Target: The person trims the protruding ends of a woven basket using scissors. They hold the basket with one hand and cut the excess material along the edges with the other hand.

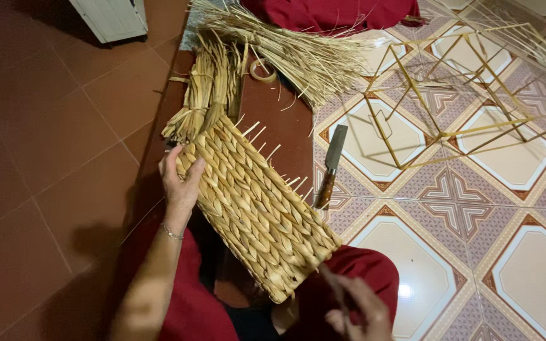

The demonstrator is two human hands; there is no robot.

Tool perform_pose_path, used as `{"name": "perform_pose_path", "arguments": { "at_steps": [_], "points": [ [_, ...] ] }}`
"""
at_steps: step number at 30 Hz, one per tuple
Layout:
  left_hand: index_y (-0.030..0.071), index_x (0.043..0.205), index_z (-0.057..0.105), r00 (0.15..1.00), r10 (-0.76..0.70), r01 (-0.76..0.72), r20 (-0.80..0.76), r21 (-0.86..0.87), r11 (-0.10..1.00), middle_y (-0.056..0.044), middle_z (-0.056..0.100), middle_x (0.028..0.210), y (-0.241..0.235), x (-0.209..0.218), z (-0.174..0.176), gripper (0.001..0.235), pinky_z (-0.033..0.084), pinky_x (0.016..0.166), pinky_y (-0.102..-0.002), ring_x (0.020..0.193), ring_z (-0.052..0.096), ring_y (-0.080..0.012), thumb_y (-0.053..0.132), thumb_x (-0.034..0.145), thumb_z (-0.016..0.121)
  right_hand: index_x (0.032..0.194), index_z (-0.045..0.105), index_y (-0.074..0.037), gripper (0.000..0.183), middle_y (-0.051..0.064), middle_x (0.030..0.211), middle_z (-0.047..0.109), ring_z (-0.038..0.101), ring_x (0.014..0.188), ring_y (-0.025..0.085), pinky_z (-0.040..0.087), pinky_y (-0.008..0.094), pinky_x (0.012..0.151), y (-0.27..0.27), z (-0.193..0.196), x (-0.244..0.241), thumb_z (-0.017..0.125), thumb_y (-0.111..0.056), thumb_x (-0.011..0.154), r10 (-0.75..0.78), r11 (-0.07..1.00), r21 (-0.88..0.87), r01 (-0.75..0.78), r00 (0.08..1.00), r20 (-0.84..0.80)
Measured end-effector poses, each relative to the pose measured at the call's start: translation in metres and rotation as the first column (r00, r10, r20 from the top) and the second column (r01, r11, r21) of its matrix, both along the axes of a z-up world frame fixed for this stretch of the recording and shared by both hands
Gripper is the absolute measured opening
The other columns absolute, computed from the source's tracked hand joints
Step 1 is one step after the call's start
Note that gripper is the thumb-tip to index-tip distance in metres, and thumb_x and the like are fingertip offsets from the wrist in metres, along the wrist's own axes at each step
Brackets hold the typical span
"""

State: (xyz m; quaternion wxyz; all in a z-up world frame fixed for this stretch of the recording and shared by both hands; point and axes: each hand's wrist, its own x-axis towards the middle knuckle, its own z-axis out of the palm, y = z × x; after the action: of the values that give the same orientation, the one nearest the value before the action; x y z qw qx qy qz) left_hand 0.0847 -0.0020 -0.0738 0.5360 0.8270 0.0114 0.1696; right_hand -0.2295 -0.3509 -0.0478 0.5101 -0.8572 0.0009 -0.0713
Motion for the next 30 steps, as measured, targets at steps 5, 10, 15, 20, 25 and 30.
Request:
{"name": "perform_pose_path", "arguments": {
  "at_steps": [5,10,15,20,25,30],
  "points": [
    [0.006,0.142,0.055,0.997,0.005,-0.008,0.073,0.039,0.999,-0.017,0.047,0.136,0.0,0.001,-0.003,0.062,0.043,0.111,-0.043,0.129,0.05,-0.0298,0.027,0.089,0.08,0.133,0.065,-0.009,0.069,0.01,0.086,0.067,0.067,0.077,0.026,0.056,0.037,0.069,-0.04,0.031,0.019,0.082,-0.034,0.071,-0.198,0.955,-0.27,0.122,0.941,-0.274],
    [0.005,0.142,0.055,0.998,0.002,-0.005,0.058,0.037,0.999,-0.016,0.049,0.136,0.008,-0.008,-0.001,0.061,0.04,0.112,-0.043,0.13,0.048,-0.0306,0.025,0.091,0.081,0.135,0.063,-0.008,0.072,0.015,0.09,0.069,0.069,0.08,0.033,0.056,0.043,0.072,-0.04,0.046,0.045,0.079,-0.043,0.075,-0.077,0.926,-0.378,-0.021,0.967,-0.243],
    [0.004,0.142,0.055,0.997,-0.004,0.003,0.078,0.014,1.0,-0.015,0.05,0.136,0.017,-0.014,-0.001,0.06,0.041,0.112,-0.042,0.129,0.049,-0.0288,0.024,0.092,0.079,0.13,0.063,-0.004,0.066,0.017,0.098,0.075,0.074,0.079,0.033,0.059,0.043,0.07,-0.032,0.059,0.057,0.079,-0.039,0.077,0.006,0.957,-0.282,-0.062,0.981,-0.195],
    [0.003,0.142,0.055,0.997,-0.009,0.011,0.074,-0.037,0.999,-0.015,0.05,0.134,0.022,-0.017,-0.006,0.058,0.042,0.111,-0.041,0.127,0.05,-0.0272,0.025,0.093,0.078,0.133,0.064,-0.002,0.067,0.017,0.101,0.076,0.076,0.081,0.03,0.061,0.04,0.071,-0.03,0.063,0.059,0.078,-0.037,0.078,0.043,0.963,-0.247,-0.112,0.962,-0.269],
    [0.004,0.142,0.052,1.0,-0.023,0.024,0.021,-0.05,0.998,-0.014,0.046,0.134,0.026,-0.017,-0.006,0.059,0.045,0.109,-0.041,0.127,0.049,-0.0267,0.027,0.094,0.077,0.126,0.066,0.0,0.064,0.017,0.094,0.078,0.079,0.081,0.029,0.064,0.04,0.068,-0.028,0.057,0.061,0.074,-0.046,0.081,0.032,0.948,-0.296,-0.114,0.963,-0.269],
    [0.003,0.144,0.052,0.999,-0.031,0.03,0.041,0.021,0.999,-0.016,0.047,0.134,0.026,-0.019,-0.004,0.059,0.042,0.111,-0.044,0.128,0.048,-0.0286,0.027,0.096,0.076,0.127,0.065,0.002,0.072,0.019,0.095,0.077,0.075,0.071,0.035,0.061,0.044,0.063,-0.03,0.058,0.06,0.071,-0.052,0.079,0.064,0.894,-0.427,-0.136,0.982,-0.177]
  ]
}}
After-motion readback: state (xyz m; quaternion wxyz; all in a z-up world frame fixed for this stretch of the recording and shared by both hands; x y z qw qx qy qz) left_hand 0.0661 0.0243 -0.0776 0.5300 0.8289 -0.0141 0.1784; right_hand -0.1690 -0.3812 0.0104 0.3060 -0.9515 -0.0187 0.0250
